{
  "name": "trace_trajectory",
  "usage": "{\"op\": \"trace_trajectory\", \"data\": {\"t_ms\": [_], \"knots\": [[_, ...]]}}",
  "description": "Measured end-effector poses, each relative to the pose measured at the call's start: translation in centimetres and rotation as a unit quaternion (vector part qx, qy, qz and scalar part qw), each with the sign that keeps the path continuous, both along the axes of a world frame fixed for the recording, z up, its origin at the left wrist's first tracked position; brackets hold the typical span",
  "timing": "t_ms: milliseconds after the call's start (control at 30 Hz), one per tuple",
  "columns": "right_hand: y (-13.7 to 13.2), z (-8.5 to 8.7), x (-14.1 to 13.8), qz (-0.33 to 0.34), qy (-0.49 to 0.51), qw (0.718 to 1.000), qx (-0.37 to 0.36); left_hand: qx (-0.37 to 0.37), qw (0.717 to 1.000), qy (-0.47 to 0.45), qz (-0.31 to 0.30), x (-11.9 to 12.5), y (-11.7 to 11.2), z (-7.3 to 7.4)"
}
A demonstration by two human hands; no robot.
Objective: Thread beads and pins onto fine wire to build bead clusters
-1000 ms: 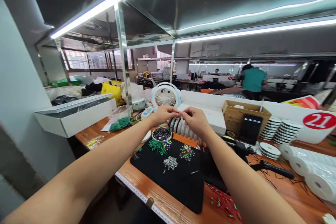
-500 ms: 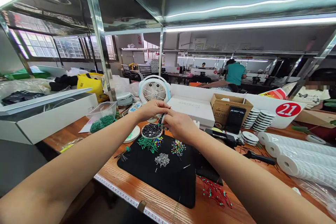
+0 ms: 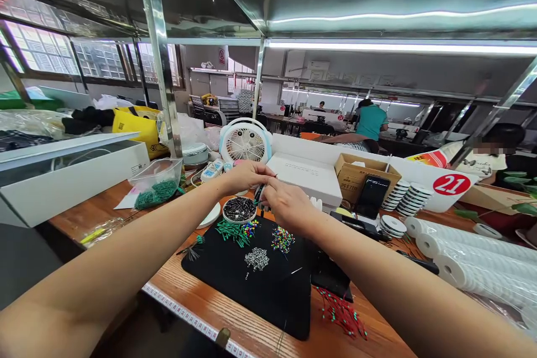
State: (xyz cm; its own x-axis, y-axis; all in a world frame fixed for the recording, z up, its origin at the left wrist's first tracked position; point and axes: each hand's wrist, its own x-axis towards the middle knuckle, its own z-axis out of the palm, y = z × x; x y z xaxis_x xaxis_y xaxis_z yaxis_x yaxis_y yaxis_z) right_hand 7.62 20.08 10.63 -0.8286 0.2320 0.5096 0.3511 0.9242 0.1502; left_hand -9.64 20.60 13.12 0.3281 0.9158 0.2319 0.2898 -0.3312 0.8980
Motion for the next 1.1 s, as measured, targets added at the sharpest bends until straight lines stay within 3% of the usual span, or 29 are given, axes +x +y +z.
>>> {"op": "trace_trajectory", "data": {"t_ms": [100,200,300,467,733,933,1100], "knots": [[-0.7,0.8,-0.5,0.040,0.079,0.990,-0.111,0.003,1.000,0.004,-0.002,-0.1,0.1,-0.1],[-0.9,1.6,-0.9,0.008,0.111,0.984,-0.137,0.004,1.000,0.005,-0.004,-0.3,0.5,-0.4],[-0.7,1.8,-0.8,-0.042,0.048,0.994,-0.091,0.000,1.000,0.001,-0.012,-0.4,0.7,-0.6],[-0.3,0.9,-0.7,-0.039,-0.020,0.999,0.001,-0.010,1.000,-0.011,-0.012,-0.3,0.5,-0.4],[-1.2,0.3,-1.6,-0.074,-0.103,0.978,0.163,-0.026,0.999,-0.041,-0.011,-0.1,0.7,-0.7],[-0.8,0.0,-1.6,-0.063,-0.116,0.969,0.209,-0.035,0.998,-0.048,-0.018,-0.2,0.8,-0.8],[-0.7,0.3,-1.5,-0.045,-0.120,0.970,0.205,-0.041,0.998,-0.051,-0.012,-0.1,0.7,-0.7]]}}
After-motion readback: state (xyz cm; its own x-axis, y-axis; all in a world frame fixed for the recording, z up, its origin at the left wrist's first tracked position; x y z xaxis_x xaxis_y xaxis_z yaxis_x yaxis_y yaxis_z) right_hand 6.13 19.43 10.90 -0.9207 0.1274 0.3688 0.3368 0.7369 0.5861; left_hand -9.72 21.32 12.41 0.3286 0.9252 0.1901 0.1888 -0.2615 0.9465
